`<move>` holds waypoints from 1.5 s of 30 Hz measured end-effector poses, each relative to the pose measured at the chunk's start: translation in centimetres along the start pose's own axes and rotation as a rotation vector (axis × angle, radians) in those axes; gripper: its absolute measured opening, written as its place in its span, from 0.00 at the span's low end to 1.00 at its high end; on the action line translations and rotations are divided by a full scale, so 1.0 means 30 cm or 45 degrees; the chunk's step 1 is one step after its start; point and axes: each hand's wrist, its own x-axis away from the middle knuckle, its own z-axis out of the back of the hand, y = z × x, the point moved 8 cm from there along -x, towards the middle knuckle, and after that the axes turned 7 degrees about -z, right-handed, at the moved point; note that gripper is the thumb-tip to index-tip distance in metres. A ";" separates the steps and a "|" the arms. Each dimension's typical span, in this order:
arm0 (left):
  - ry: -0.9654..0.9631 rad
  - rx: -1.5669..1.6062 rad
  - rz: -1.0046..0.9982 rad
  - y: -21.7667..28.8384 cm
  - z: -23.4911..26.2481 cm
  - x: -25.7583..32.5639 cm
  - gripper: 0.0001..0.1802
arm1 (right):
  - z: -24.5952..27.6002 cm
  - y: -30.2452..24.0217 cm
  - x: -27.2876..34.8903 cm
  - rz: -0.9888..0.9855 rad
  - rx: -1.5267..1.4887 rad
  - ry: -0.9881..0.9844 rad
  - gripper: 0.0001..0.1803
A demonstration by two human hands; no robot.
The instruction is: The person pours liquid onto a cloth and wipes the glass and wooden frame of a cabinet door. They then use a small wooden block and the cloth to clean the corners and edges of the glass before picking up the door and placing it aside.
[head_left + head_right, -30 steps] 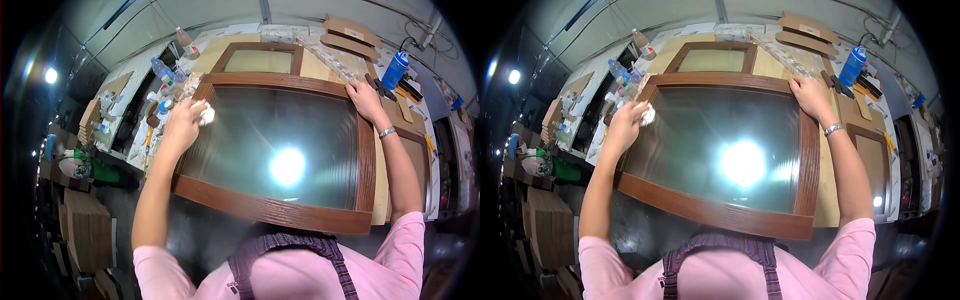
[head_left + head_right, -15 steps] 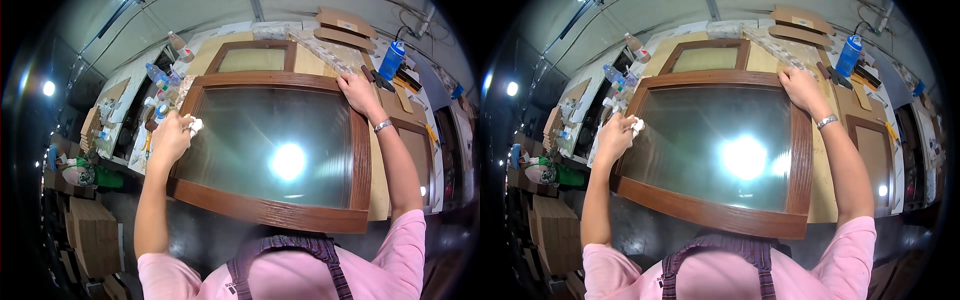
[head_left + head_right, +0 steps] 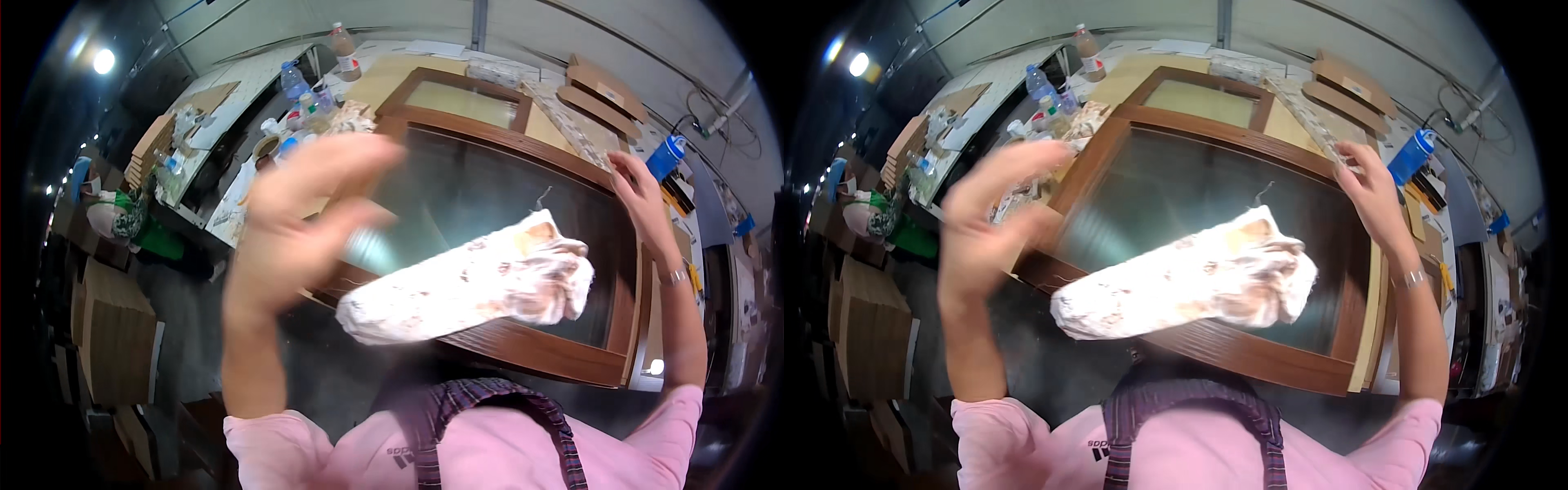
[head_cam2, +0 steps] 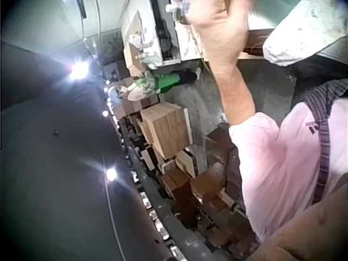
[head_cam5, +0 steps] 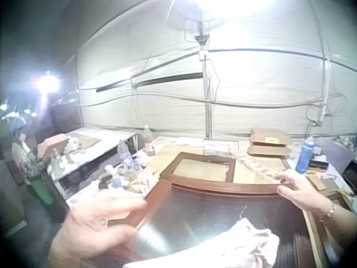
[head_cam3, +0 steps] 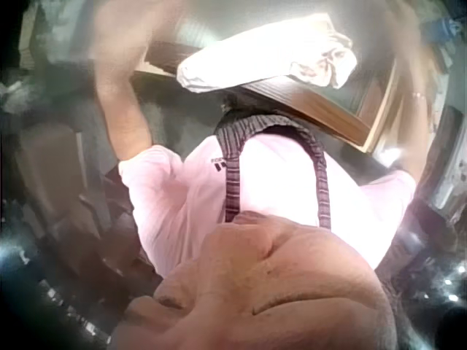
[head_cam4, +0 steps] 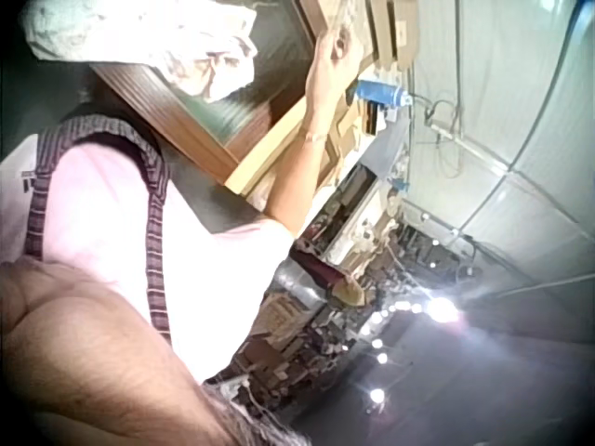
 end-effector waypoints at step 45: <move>-0.096 -0.812 0.293 -0.219 -0.139 0.151 0.05 | -0.192 -0.385 0.547 0.475 0.451 -0.310 0.23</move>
